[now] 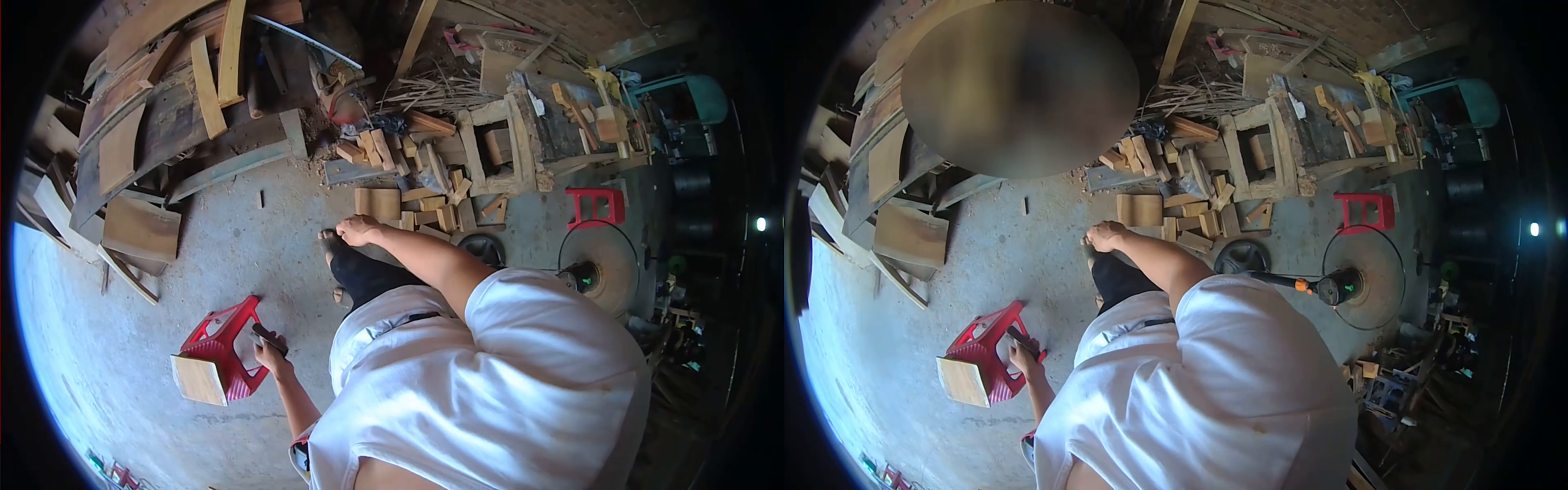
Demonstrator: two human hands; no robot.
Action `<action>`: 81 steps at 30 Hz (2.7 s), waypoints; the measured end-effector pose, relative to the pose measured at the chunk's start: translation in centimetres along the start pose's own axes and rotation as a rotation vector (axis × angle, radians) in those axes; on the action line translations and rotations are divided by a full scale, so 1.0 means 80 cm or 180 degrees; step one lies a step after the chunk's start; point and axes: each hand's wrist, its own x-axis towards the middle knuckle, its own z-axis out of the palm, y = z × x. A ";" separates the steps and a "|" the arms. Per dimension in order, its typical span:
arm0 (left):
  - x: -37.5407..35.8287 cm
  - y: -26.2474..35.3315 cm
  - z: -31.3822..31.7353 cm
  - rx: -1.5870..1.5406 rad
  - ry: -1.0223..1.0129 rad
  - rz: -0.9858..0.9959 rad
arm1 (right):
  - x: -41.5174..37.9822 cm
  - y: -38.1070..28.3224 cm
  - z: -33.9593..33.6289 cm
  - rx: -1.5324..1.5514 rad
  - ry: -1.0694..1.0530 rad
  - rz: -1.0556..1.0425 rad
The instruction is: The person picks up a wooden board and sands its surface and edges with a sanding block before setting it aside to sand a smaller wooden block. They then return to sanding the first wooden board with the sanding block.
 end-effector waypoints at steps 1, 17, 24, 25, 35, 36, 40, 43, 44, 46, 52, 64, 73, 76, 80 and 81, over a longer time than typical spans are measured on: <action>-0.016 -0.014 -0.004 0.0007 0.0047 -0.0058 | -0.011 0.010 0.012 -0.0021 0.0023 0.0044; -0.106 -0.086 -0.014 0.0059 0.0231 0.0167 | -0.234 0.227 0.153 -0.0107 -0.0063 0.0594; -0.093 -0.071 0.037 -0.0054 -0.0124 0.0753 | -0.224 0.174 0.100 -0.0223 -0.0089 0.0636; -0.100 -0.068 0.039 -0.0131 -0.0102 0.0763 | -0.215 0.163 0.090 -0.0266 -0.0080 0.0601; -0.120 -0.139 -0.061 -0.0774 0.1202 0.0268 | -0.155 0.049 0.030 -0.0648 0.0094 -0.0441; -0.125 -0.139 -0.065 -0.0806 0.1223 0.0263 | -0.149 0.049 0.027 -0.0681 0.0085 -0.0459; -0.124 -0.141 -0.078 -0.0905 0.1412 0.0000 | -0.120 0.057 0.013 -0.0986 -0.0082 -0.0306; -0.095 -0.130 -0.065 -0.0990 0.1380 -0.0039 | -0.091 0.061 -0.006 -0.1049 -0.0285 -0.0015; -0.083 -0.122 -0.058 -0.0989 0.1373 -0.0076 | -0.074 0.065 -0.012 -0.1072 -0.0308 -0.0021; -0.055 -0.097 -0.045 -0.1000 0.1406 -0.0117 | -0.036 0.060 -0.026 -0.1284 -0.0453 -0.0043; 0.068 0.002 0.005 -0.1130 0.1344 -0.0323 | 0.106 -0.017 -0.083 -0.1607 -0.0728 0.0013; 0.258 0.228 0.126 -0.1844 0.0893 0.0045 | 0.424 -0.413 -0.130 -0.1852 -0.0813 -0.1262; 0.363 0.217 0.058 -0.2250 0.1225 -0.0443 | 0.551 -0.576 -0.023 -0.2331 -0.1270 -0.1696; 0.437 0.232 0.001 -0.2246 0.1422 -0.0675 | 0.610 -0.610 0.004 -0.2356 -0.1174 -0.1455; 0.539 0.237 -0.054 -0.1832 0.1366 -0.0492 | 0.733 -0.606 0.023 -0.2256 -0.0465 -0.0915; 0.564 0.240 -0.064 -0.1889 0.1336 -0.0439 | 0.768 -0.595 0.026 -0.2199 -0.0202 -0.0820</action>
